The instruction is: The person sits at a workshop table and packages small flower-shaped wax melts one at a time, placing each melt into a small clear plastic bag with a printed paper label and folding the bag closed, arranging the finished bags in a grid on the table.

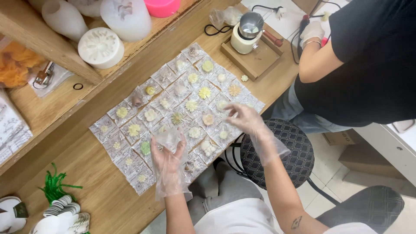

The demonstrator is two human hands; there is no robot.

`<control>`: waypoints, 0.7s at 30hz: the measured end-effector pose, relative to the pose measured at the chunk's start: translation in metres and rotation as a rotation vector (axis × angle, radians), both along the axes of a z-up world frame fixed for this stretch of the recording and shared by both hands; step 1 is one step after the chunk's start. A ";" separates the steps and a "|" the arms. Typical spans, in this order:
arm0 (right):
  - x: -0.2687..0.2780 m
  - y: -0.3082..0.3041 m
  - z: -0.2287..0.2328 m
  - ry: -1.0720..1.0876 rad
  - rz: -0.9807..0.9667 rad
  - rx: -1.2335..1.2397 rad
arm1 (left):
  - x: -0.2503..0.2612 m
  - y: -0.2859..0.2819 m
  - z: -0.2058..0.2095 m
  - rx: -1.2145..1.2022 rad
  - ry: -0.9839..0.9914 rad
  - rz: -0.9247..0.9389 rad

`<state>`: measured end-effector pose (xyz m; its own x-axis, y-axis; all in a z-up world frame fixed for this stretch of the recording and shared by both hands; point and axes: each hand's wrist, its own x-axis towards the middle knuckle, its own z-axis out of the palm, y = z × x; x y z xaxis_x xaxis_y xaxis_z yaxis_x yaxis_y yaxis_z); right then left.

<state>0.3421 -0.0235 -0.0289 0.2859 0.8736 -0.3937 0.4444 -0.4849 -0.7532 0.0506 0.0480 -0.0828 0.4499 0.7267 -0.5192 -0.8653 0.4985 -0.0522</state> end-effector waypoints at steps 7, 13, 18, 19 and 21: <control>0.104 0.064 -0.111 -0.855 0.083 0.135 | -0.039 -0.015 -0.016 -0.134 0.013 0.215; 0.142 0.123 -0.177 -1.199 0.319 0.041 | -0.050 -0.029 -0.010 -0.109 0.052 0.361; 0.167 0.143 -0.227 -1.389 0.423 0.107 | -0.064 -0.038 -0.026 -0.111 0.021 0.460; 0.168 0.145 -0.226 -1.394 0.408 0.111 | -0.069 -0.041 -0.031 -0.099 -0.005 0.469; 0.173 0.147 -0.225 -1.352 0.438 0.144 | -0.073 -0.045 -0.027 -0.078 -0.028 0.490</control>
<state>0.5150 0.1233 -0.2540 0.0652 0.9962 0.0572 0.9395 -0.0806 0.3330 -0.0220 0.0033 -0.1098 0.0795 0.8158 -0.5728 -0.9946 0.0269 -0.0998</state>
